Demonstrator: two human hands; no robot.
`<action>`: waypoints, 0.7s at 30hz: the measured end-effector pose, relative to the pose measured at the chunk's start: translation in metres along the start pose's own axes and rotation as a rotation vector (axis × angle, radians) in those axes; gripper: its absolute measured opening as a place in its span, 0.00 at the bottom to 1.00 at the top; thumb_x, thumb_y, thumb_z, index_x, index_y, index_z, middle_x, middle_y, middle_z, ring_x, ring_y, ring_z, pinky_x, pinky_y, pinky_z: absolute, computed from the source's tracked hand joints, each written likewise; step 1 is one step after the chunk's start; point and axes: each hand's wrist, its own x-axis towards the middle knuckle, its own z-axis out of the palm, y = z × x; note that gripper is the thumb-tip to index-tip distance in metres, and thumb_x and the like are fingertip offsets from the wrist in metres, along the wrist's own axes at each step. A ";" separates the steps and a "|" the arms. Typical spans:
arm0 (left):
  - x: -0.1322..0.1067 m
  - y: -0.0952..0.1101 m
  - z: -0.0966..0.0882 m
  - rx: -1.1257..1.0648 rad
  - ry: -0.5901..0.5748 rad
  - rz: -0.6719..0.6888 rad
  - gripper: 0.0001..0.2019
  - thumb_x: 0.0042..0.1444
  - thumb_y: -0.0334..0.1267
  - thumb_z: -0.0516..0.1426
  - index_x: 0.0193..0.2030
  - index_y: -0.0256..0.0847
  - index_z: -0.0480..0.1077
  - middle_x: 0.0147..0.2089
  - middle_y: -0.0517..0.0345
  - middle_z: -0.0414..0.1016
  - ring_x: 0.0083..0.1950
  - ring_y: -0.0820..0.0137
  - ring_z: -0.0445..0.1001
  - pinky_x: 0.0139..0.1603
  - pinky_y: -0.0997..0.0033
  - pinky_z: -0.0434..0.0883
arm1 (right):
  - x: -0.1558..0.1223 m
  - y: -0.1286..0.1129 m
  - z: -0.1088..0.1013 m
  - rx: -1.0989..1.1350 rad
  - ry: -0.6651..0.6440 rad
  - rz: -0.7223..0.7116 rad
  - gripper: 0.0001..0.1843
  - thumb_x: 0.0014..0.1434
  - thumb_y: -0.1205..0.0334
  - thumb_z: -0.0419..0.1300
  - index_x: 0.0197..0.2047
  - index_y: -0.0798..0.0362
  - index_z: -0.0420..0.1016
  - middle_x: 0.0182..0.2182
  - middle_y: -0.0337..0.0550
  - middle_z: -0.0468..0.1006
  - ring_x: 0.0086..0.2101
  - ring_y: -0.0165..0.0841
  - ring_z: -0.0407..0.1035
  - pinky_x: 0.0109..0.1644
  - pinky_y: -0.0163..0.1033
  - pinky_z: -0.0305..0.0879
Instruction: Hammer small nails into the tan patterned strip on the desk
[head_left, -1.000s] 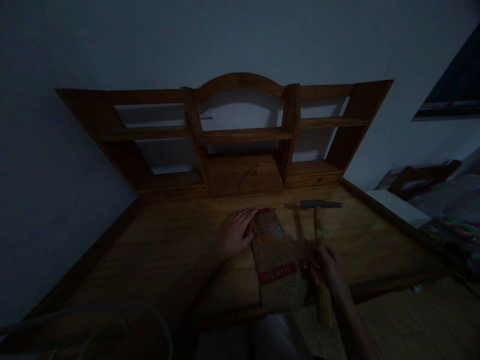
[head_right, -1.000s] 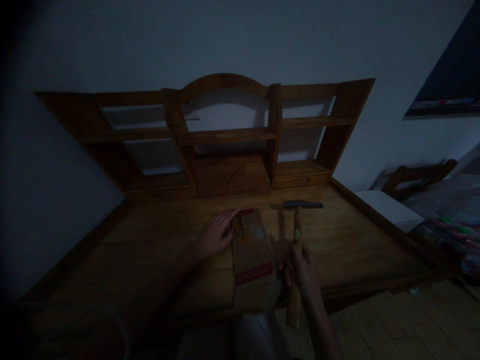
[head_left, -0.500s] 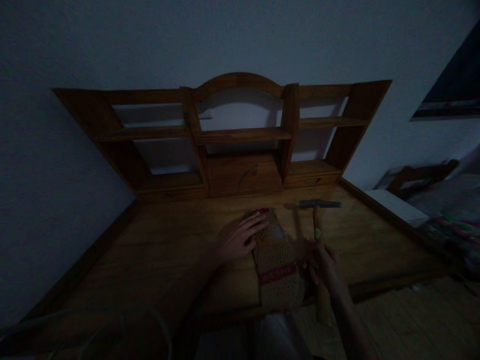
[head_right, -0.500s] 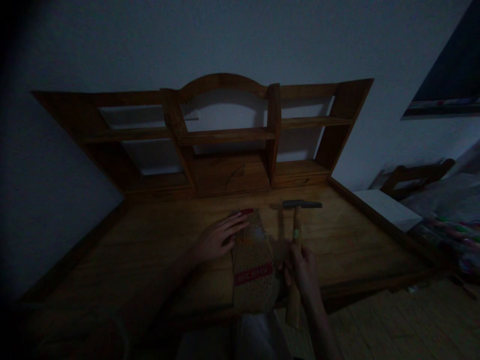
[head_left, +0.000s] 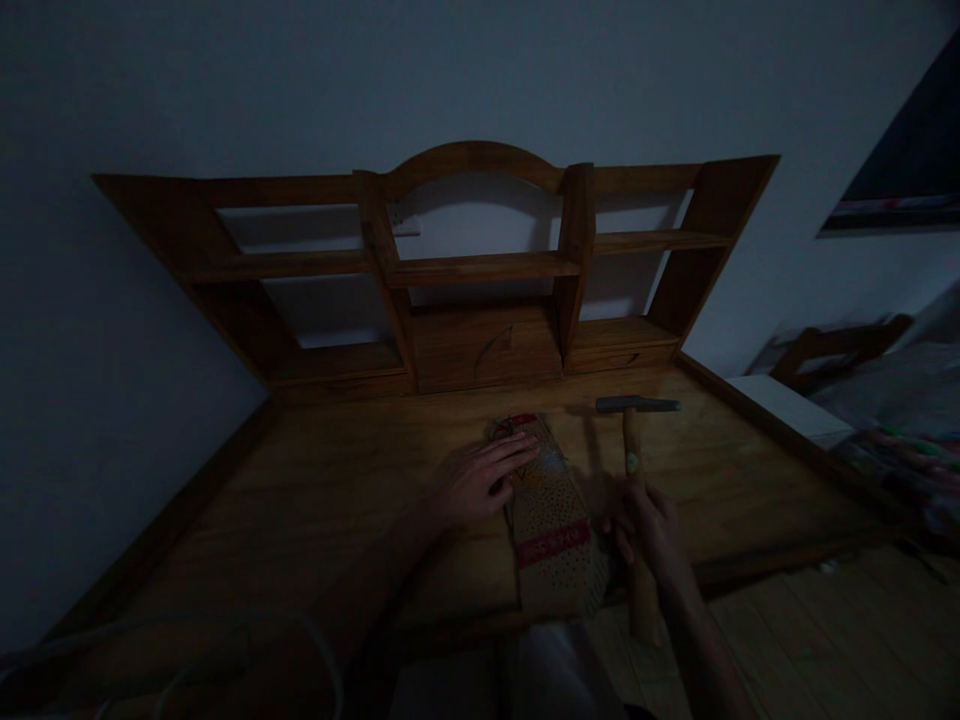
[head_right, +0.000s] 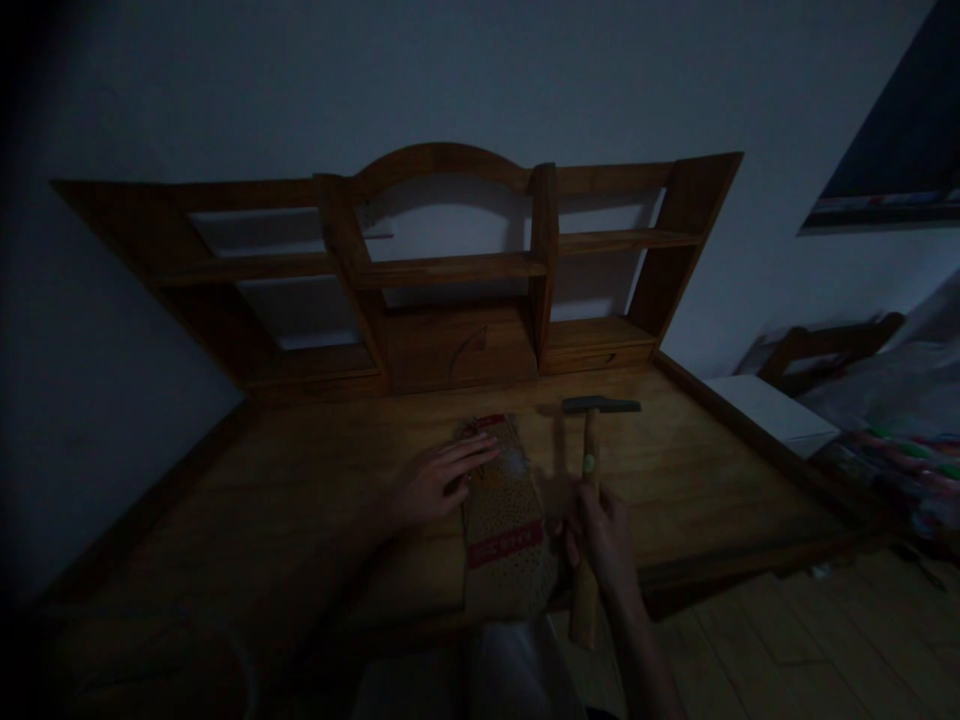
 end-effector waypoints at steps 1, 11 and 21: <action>0.001 0.000 -0.001 0.006 0.016 -0.011 0.36 0.53 0.26 0.50 0.68 0.53 0.49 0.71 0.65 0.50 0.70 0.68 0.51 0.68 0.58 0.56 | 0.000 0.000 0.000 -0.003 0.000 0.003 0.21 0.61 0.48 0.55 0.22 0.52 0.61 0.11 0.32 0.66 0.07 0.25 0.58 0.09 0.29 0.49; 0.002 -0.010 0.003 0.075 0.079 -0.111 0.35 0.55 0.29 0.52 0.69 0.53 0.48 0.72 0.60 0.45 0.68 0.60 0.53 0.67 0.50 0.53 | -0.002 -0.003 0.002 0.030 -0.003 0.003 0.21 0.60 0.47 0.55 0.22 0.52 0.61 0.11 0.31 0.64 0.07 0.25 0.59 0.09 0.29 0.48; -0.001 0.016 -0.005 0.030 0.383 -0.510 0.11 0.63 0.35 0.47 0.42 0.40 0.70 0.47 0.51 0.69 0.47 0.65 0.72 0.50 0.62 0.71 | 0.002 -0.002 0.002 0.039 -0.006 0.005 0.22 0.57 0.44 0.56 0.23 0.52 0.62 0.10 0.32 0.65 0.06 0.24 0.57 0.08 0.28 0.47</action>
